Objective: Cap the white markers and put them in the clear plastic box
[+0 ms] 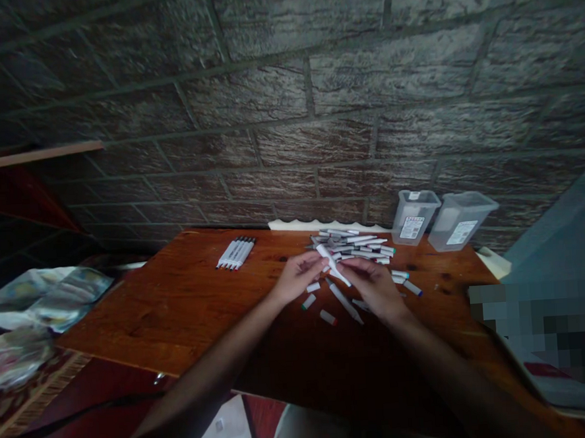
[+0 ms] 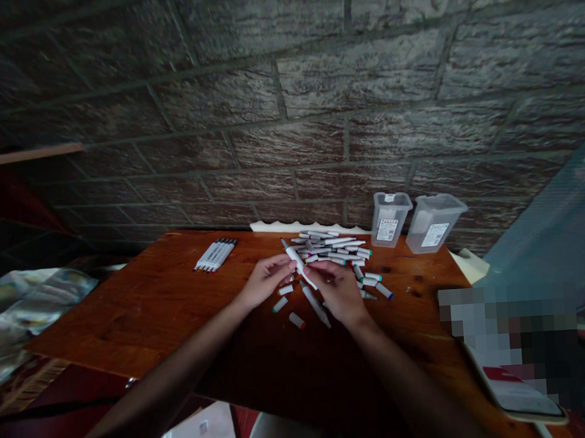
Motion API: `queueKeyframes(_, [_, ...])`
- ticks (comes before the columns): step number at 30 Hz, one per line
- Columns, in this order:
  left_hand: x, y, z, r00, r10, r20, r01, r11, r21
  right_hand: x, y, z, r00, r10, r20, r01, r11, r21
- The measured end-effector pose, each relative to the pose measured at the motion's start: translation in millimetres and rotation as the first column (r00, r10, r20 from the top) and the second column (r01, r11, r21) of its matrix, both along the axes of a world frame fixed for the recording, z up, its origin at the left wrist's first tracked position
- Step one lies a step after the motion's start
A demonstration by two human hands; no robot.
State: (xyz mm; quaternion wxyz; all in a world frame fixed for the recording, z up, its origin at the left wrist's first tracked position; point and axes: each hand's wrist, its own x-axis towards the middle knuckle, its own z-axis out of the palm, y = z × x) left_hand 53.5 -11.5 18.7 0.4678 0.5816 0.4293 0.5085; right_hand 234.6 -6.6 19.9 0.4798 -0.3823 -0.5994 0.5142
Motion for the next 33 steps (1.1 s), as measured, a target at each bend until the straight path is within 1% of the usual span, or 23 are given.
queueKeyframes(3, [-1,3,-0.8,0.997,-0.039,0.062,0.044,0.995,-0.087,-3,-4,-0.9,0.996,0.044,0.073,-0.044,0.999,-0.008])
queueKeyframes(5, [-9,7,-0.4,0.997,-0.023,0.068,0.03,0.994,-0.103,1,-5,0.3,0.989,0.04,0.144,-0.041,0.999,0.005])
queueKeyframes(6, [-16,10,0.3,0.999,0.014,0.046,-0.009,0.995,-0.101,5,-5,1.2,0.983,0.017,0.181,-0.022,0.999,0.027])
queueKeyframes(7, [-24,13,1.3,0.997,0.074,0.0,-0.074,0.994,-0.086,8,-5,2.1,0.977,-0.01,0.214,-0.001,0.999,0.05])
queueKeyframes(8, [-35,15,2.7,0.985,0.154,-0.079,-0.158,0.986,-0.049,13,-5,2.8,0.969,-0.045,0.242,0.029,0.997,0.068])
queueKeyframes(9, [-46,16,4.1,0.948,0.252,-0.194,-0.253,0.967,0.02,17,-5,3.1,0.962,-0.071,0.263,0.053,0.996,0.075])
queueKeyframes(10, [-58,17,5.5,0.874,0.352,-0.334,-0.334,0.936,0.113,20,-5,3.0,0.957,-0.075,0.282,0.053,0.995,0.084])
queueKeyframes(11, [-70,16,6.5,0.756,0.441,-0.483,-0.391,0.897,0.207,24,-5,2.5,0.952,-0.077,0.297,0.051,0.994,0.093])
queueKeyframes(12, [-80,16,6.9,0.603,0.507,-0.616,-0.431,0.857,0.284,26,-5,1.8,0.949,-0.067,0.309,0.04,0.995,0.093])
queueKeyframes(13, [-90,15,6.5,0.434,0.534,-0.725,-0.46,0.824,0.331,28,-5,0.9,0.946,-0.056,0.321,0.029,0.996,0.087])
queueKeyframes(14, [-98,14,5.4,0.277,0.523,-0.806,-0.488,0.799,0.35,29,-5,0.1,0.939,-0.047,0.34,0.021,0.997,0.08])
queueKeyframes(15, [-104,14,3.6,0.155,0.489,-0.859,-0.519,0.78,0.35,30,-5,-0.6,0.933,-0.04,0.357,0.015,0.997,0.072])
queueKeyframes(16, [-109,14,1.2,0.074,0.449,-0.891,-0.547,0.765,0.34,30,-6,-1.2,0.926,-0.034,0.375,0.01,0.998,0.067])
queueKeyframes(17, [-113,15,-1.3,0.027,0.414,-0.91,-0.569,0.755,0.326,30,-6,-1.6,0.921,-0.03,0.388,0.005,0.998,0.065])
queueKeyframes(19, [-119,16,-5.7,-0.012,0.383,-0.924,-0.597,0.738,0.314,29,-6,-2.3,0.92,-0.021,0.392,-0.007,0.998,0.07])
queueKeyframes(21, [-124,16,-7.9,-0.036,0.384,-0.923,-0.612,0.721,0.324,29,-6,-3.2,0.923,-0.019,0.383,-0.013,0.997,0.081])
queueKeyframes(24, [-132,14,-6.3,-0.061,0.384,-0.921,-0.627,0.703,0.335,31,-4,-4.9,0.927,-0.03,0.374,-0.01,0.994,0.105])
queueKeyframes(26, [-138,12,-3.6,-0.059,0.377,-0.924,-0.643,0.694,0.324,33,-3,-5.4,0.924,-0.05,0.379,0.004,0.992,0.122])
queueKeyframes(29, [-146,10,-0.1,-0.035,0.377,-0.926,-0.671,0.678,0.301,34,-3,-4.6,0.916,-0.079,0.392,0.027,0.99,0.136])
queueKeyframes(33, [-151,8,2.0,-0.007,0.361,-0.933,-0.678,0.684,0.27,35,-3,-3.6,0.903,-0.082,0.422,0.016,0.987,0.158])
